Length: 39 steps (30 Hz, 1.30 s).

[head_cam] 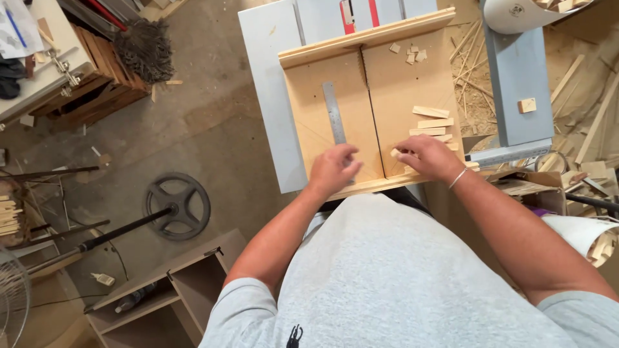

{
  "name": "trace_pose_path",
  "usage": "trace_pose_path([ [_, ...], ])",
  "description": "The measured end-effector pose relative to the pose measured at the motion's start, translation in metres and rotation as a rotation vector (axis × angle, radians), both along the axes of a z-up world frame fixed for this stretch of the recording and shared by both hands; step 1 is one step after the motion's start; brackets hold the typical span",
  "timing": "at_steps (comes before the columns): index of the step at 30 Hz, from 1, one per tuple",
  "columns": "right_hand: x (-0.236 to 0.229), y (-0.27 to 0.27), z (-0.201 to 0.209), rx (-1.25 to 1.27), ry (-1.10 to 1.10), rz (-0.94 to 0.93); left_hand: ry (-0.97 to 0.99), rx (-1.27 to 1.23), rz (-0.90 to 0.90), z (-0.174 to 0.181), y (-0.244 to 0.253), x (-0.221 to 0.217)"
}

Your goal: Cutting small wooden slats on a table saw and arranging them on a circular board

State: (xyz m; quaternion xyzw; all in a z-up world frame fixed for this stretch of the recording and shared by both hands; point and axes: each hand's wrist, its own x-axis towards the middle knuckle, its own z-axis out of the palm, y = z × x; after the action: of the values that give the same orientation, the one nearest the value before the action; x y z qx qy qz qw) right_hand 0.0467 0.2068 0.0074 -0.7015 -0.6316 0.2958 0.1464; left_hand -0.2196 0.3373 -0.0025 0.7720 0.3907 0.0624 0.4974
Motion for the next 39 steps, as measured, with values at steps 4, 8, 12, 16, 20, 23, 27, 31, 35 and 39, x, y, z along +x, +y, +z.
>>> trace_pose_path([
  [4, -0.016, 0.013, -0.022, -0.32, 0.654, -0.278, -0.199, 0.047, -0.175, 0.036, -0.001, 0.011],
  [8, -0.011, 0.022, -0.049, -0.298, 1.053, -0.386, -0.348, 0.232, -0.214, 0.012, 0.003, 0.026],
  [12, -0.009, 0.019, -0.009, -0.366, 1.109, -0.438, -0.363, 0.338, -0.126, -0.022, 0.004, 0.029],
  [16, 0.001, 0.011, 0.009, -0.345, 1.03, -0.449, -0.319, 0.356, -0.141, -0.015, 0.007, 0.026],
  [20, 0.031, -0.007, 0.018, -0.251, 0.373, -0.475, -0.067, 0.356, -0.254, -0.028, 0.009, 0.027],
  [23, 0.054, -0.032, 0.009, -0.208, -0.173, -0.323, 0.074, 0.437, -0.363, -0.044, 0.003, 0.032],
  [27, 0.064, -0.067, -0.027, -0.112, -0.537, -0.099, 0.078, 0.674, -0.456, -0.067, -0.005, 0.036],
  [31, 0.059, -0.064, -0.031, -0.107, -0.502, -0.005, 0.035, 0.747, -0.438, -0.08, -0.012, 0.034],
  [35, 0.053, -0.049, -0.03, -0.181, -0.563, 0.094, 0.046, 0.571, -0.492, -0.072, -0.015, 0.03],
  [39, 0.05, -0.042, -0.04, -0.224, -0.577, 0.24, 0.08, 0.444, -0.379, -0.077, 0.005, 0.025],
])
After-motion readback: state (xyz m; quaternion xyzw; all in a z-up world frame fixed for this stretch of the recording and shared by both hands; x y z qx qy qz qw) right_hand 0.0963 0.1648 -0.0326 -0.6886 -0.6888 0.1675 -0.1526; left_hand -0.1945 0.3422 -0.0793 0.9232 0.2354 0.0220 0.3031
